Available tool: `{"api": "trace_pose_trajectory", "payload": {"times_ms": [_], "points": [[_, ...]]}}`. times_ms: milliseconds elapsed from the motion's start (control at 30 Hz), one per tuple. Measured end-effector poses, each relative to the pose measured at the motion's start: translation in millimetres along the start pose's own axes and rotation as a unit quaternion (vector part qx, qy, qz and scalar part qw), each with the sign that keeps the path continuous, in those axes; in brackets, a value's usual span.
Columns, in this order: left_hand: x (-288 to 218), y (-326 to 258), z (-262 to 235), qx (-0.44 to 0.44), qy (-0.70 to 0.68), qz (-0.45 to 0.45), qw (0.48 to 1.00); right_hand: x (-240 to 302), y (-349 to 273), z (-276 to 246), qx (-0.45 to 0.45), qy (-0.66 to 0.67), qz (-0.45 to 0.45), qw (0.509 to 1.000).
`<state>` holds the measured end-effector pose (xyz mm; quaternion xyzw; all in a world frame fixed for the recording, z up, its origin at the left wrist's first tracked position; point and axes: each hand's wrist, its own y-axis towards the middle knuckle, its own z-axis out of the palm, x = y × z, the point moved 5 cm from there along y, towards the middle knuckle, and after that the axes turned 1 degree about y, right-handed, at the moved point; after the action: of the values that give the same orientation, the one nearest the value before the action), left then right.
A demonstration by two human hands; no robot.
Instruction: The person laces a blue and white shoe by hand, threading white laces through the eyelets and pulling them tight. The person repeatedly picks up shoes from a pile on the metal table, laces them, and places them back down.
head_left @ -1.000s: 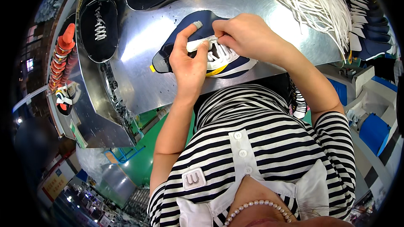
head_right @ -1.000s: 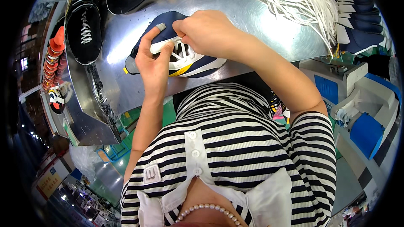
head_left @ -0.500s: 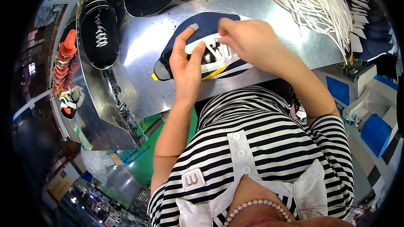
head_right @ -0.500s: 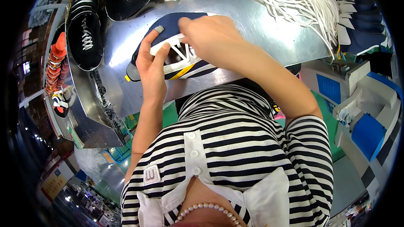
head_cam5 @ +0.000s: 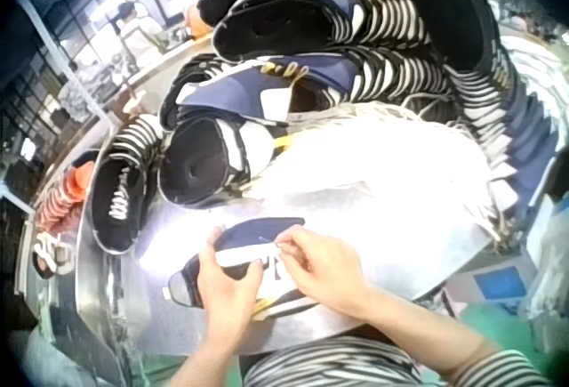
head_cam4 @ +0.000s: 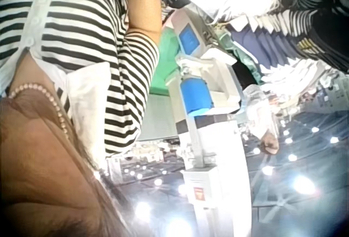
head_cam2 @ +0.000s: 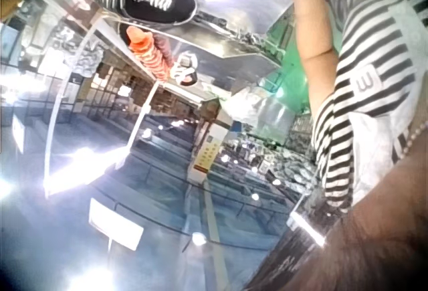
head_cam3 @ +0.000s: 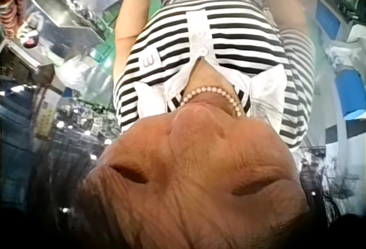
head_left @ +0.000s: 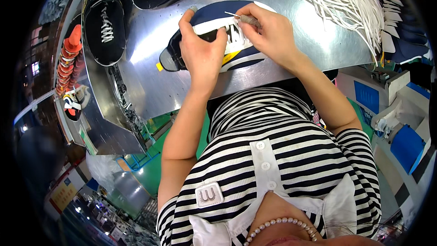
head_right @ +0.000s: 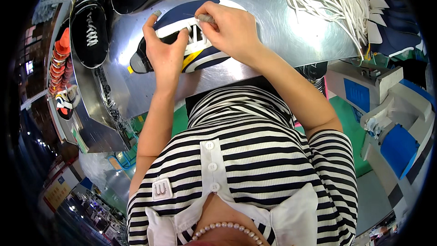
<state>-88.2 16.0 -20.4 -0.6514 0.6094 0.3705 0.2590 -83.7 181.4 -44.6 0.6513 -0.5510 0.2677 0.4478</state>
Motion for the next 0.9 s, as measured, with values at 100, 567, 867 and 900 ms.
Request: {"api": "trace_pose_trajectory", "payload": {"times_ms": [100,567,867,900], "points": [[4,5,2,0.035,-0.017,0.028,0.999,-5,0,-2,-0.007,-0.011,0.030,0.999],[3,-2,-7,0.238,-0.274,-0.123,0.924,32,0,-1,0.002,0.007,-0.223,0.975],[10,20,-1,0.208,-0.265,-0.148,0.930,86,-34,-22,0.167,0.245,-0.227,0.928],[9,22,1,0.210,-0.253,-0.154,0.932,77,-32,-18,0.151,0.199,-0.199,0.948]]}}
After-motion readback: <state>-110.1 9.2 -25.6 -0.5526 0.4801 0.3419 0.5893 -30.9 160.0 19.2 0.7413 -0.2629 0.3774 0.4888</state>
